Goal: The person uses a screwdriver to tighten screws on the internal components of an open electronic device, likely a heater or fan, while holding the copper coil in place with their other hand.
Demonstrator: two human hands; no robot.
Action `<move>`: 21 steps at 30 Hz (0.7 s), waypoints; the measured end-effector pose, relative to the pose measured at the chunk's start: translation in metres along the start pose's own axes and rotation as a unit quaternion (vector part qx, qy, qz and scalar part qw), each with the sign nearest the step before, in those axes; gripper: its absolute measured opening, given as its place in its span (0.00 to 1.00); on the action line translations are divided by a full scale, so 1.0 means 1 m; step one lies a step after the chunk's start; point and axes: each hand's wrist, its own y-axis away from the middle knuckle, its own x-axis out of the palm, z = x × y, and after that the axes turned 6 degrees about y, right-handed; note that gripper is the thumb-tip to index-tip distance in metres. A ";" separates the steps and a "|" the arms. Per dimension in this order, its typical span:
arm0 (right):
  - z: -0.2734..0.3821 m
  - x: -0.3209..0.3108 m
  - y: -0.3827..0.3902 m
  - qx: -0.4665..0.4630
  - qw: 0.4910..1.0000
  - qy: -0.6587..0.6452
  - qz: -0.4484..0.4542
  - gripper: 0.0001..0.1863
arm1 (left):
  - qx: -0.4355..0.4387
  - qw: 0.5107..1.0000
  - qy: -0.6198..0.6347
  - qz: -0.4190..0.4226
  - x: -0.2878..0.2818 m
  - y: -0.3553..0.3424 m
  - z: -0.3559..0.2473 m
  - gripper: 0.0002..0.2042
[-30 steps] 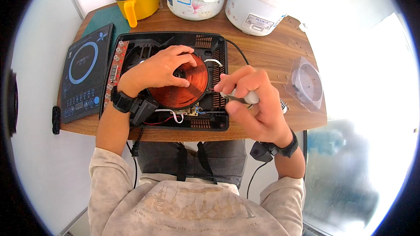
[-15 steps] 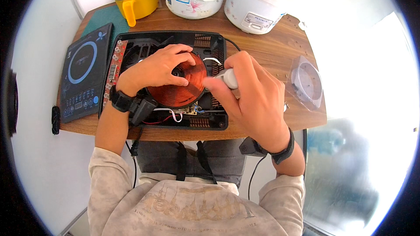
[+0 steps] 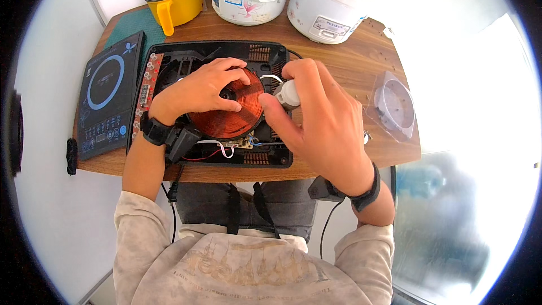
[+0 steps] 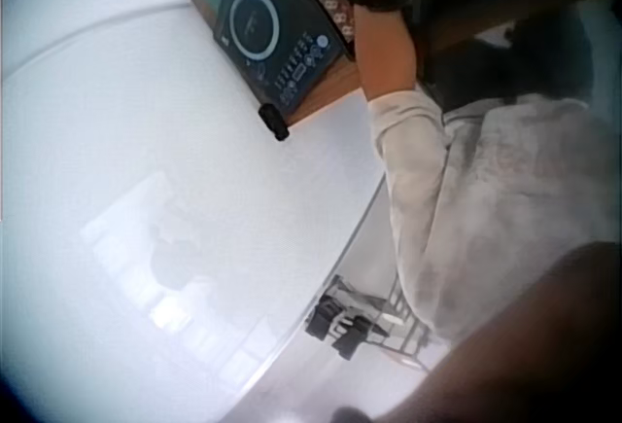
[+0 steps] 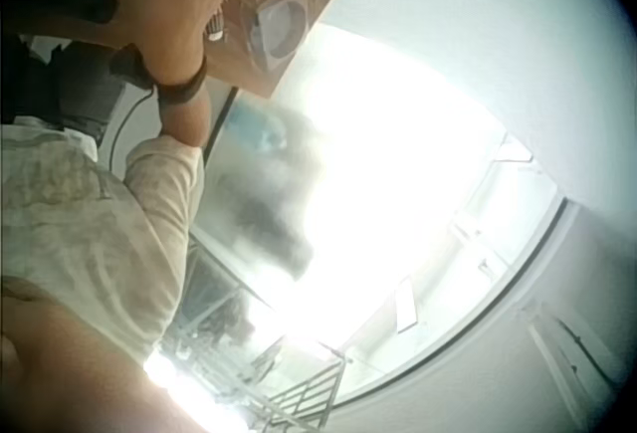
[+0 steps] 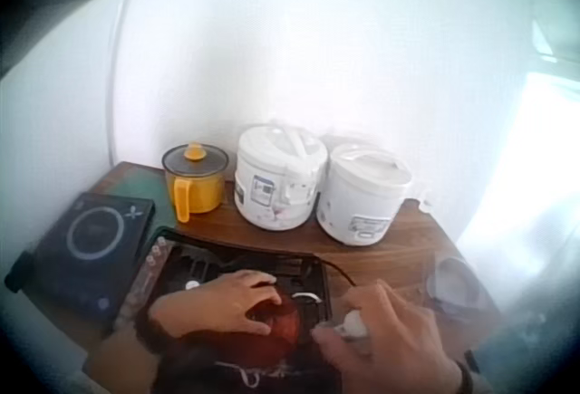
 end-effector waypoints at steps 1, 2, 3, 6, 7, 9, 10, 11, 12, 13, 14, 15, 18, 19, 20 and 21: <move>-0.002 0.000 -0.001 -0.026 1.000 -0.007 -0.008 0.14 | -0.001 1.000 0.000 0.000 0.000 0.000 0.000 0.22; -0.006 0.000 -0.002 -0.051 0.998 -0.015 -0.016 0.15 | -0.003 1.000 0.000 0.001 0.000 0.000 0.000 0.22; -0.009 0.000 -0.004 -0.077 0.996 -0.023 -0.024 0.15 | -0.003 1.000 0.001 0.001 0.000 0.000 -0.001 0.22; -0.015 0.000 -0.009 -0.110 0.991 -0.080 -0.015 0.17 | -0.001 1.000 0.002 0.001 -0.001 0.000 -0.001 0.22; -0.016 0.002 -0.009 -0.101 0.991 -0.087 -0.023 0.18 | 0.000 1.000 0.002 0.001 -0.001 0.000 -0.001 0.22; -0.019 0.008 -0.009 -0.083 0.991 -0.100 -0.039 0.20 | 0.004 1.000 0.000 0.000 -0.001 -0.001 -0.001 0.22; -0.018 0.008 -0.008 -0.068 0.992 -0.106 -0.015 0.20 | 0.005 1.000 -0.001 -0.001 0.000 -0.001 0.000 0.22; -0.017 0.006 -0.007 -0.052 0.992 -0.112 0.009 0.20 | 0.006 1.000 -0.003 -0.002 0.001 -0.001 0.000 0.22; -0.016 0.006 -0.005 -0.037 0.992 -0.118 0.033 0.20 | 0.002 1.000 -0.003 -0.001 0.001 0.000 -0.001 0.22; -0.015 0.005 -0.004 -0.024 0.992 -0.120 0.036 0.20 | -0.002 1.000 -0.004 -0.001 0.001 0.000 -0.002 0.22; -0.015 0.004 -0.003 -0.010 0.992 -0.122 0.039 0.20 | -0.005 1.000 -0.005 0.000 0.000 0.000 -0.003 0.22; -0.015 0.003 -0.002 0.004 0.991 -0.124 0.042 0.20 | -0.005 1.000 -0.007 0.000 0.001 0.000 -0.002 0.22; -0.020 0.004 0.002 -0.043 0.995 -0.082 -0.036 0.19 | -0.007 1.000 -0.011 -0.001 0.001 0.001 -0.001 0.22; -0.022 0.004 0.002 -0.026 0.994 -0.098 -0.048 0.19 | -0.008 1.000 -0.011 -0.001 0.001 0.001 -0.002 0.22; -0.025 0.004 0.003 -0.008 0.992 -0.114 -0.060 0.19 | -0.010 1.000 -0.011 -0.002 0.001 0.000 -0.002 0.22; -0.028 0.004 0.003 0.009 0.989 -0.131 -0.072 0.19 | -0.011 1.000 -0.011 -0.002 0.001 0.001 -0.003 0.22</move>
